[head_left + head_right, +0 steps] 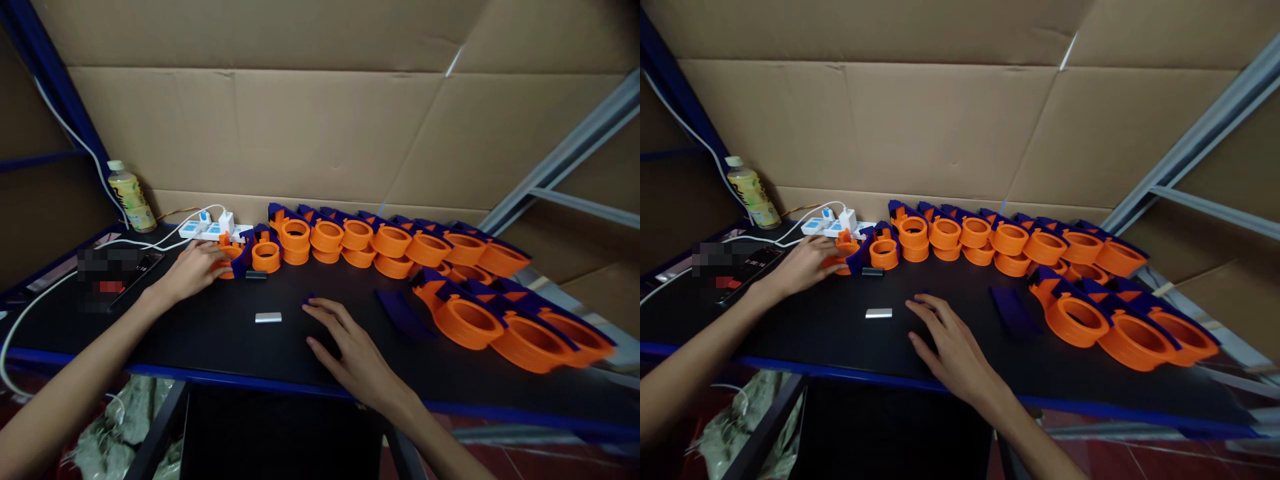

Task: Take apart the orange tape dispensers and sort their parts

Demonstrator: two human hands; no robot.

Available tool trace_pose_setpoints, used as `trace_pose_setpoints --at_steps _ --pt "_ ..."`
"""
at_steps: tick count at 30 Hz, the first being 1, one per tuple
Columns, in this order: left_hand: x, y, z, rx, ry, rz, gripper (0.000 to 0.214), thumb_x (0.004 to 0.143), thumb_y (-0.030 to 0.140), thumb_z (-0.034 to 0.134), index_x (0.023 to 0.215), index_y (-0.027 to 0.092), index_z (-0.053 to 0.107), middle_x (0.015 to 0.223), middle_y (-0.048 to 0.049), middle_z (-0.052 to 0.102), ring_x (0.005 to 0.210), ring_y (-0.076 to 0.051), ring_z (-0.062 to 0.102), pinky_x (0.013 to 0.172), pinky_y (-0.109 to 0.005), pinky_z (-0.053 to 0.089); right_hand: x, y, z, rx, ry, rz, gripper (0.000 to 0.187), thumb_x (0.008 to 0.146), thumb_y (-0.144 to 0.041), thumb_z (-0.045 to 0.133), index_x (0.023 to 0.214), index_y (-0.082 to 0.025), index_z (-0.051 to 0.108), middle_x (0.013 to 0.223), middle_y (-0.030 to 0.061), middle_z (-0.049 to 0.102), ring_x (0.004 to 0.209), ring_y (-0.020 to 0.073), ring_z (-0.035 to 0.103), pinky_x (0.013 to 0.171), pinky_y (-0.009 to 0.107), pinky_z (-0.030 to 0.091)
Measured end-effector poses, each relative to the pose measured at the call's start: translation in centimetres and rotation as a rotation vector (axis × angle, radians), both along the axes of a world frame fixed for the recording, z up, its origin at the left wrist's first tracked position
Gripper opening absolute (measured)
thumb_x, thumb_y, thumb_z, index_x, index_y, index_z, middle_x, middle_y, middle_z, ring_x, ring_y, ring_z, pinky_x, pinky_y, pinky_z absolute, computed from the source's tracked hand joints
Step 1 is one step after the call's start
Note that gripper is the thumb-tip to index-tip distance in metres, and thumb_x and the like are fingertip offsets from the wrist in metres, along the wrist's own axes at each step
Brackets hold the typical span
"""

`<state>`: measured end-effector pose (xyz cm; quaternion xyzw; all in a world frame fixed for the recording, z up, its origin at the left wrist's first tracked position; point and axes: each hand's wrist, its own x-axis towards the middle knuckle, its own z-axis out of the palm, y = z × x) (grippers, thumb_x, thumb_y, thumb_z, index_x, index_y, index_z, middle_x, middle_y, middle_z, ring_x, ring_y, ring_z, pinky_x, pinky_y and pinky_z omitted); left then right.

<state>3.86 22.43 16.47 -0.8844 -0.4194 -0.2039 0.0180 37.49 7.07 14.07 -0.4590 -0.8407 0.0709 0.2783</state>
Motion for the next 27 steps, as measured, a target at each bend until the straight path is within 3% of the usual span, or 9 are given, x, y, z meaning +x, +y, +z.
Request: trace_pose_setpoints --at_steps 6,13,17,21,24,27 --pt "-1.1 0.6 -0.6 0.008 -0.044 0.006 0.021 0.092 0.035 0.057 0.102 0.021 0.069 0.106 -0.0104 0.072 0.104 -0.026 0.064 0.098 -0.044 0.043 0.0 0.0 0.1 0.011 -0.004 0.009 0.041 0.098 -0.027 0.051 0.139 -0.028 0.048 0.142 0.0100 0.048 0.132 0.0221 0.051 0.107 0.044 0.048" --pt "-1.4 -1.2 0.5 0.073 -0.125 0.035 0.022 0.096 0.036 0.051 0.099 0.018 0.063 0.102 -0.0100 0.066 0.098 -0.024 0.061 0.092 -0.037 0.047 -0.3 0.3 0.1 0.014 -0.037 0.015 0.038 0.098 -0.027 0.051 0.135 -0.027 0.053 0.140 0.0098 0.051 0.129 0.0233 0.053 0.107 0.048 0.048" --pt "-1.3 -4.7 1.7 0.230 -0.224 0.061 0.017 0.095 0.034 0.055 0.098 0.019 0.062 0.098 -0.0094 0.065 0.095 -0.024 0.061 0.088 -0.038 0.048 -1.0 0.6 0.9 0.042 0.043 0.030 0.034 0.097 -0.026 0.052 0.131 -0.027 0.057 0.134 0.0095 0.056 0.125 0.0233 0.056 0.105 0.049 0.049" --pt "0.9 -10.0 2.3 0.284 -0.264 -0.085 0.011 0.089 0.023 0.064 0.100 0.021 0.063 0.096 -0.0073 0.068 0.090 -0.023 0.063 0.086 -0.040 0.050 -2.6 0.7 2.7 -0.052 0.285 0.036 0.047 0.097 -0.030 0.054 0.143 -0.028 0.044 0.134 0.0105 0.057 0.115 0.0205 0.061 0.092 0.040 0.057" --pt "3.8 -13.7 0.9 0.282 -0.201 -0.262 0.019 0.086 0.016 0.066 0.103 0.023 0.064 0.088 -0.0049 0.069 0.087 -0.023 0.065 0.095 -0.047 0.049 -4.0 0.7 4.0 -0.188 0.484 0.037 0.062 0.098 -0.036 0.051 0.153 -0.028 0.025 0.144 0.0133 0.049 0.113 0.0190 0.061 0.086 0.037 0.058" --pt "6.3 -16.3 -1.7 0.301 -0.078 -0.356 0.031 0.088 0.009 0.059 0.114 0.024 0.065 0.083 -0.0034 0.071 0.088 -0.023 0.067 0.109 -0.058 0.038 -4.9 0.8 4.8 -0.214 0.604 0.029 0.060 0.098 -0.038 0.052 0.151 -0.026 0.028 0.143 0.0123 0.051 0.116 0.0189 0.060 0.095 0.038 0.054"
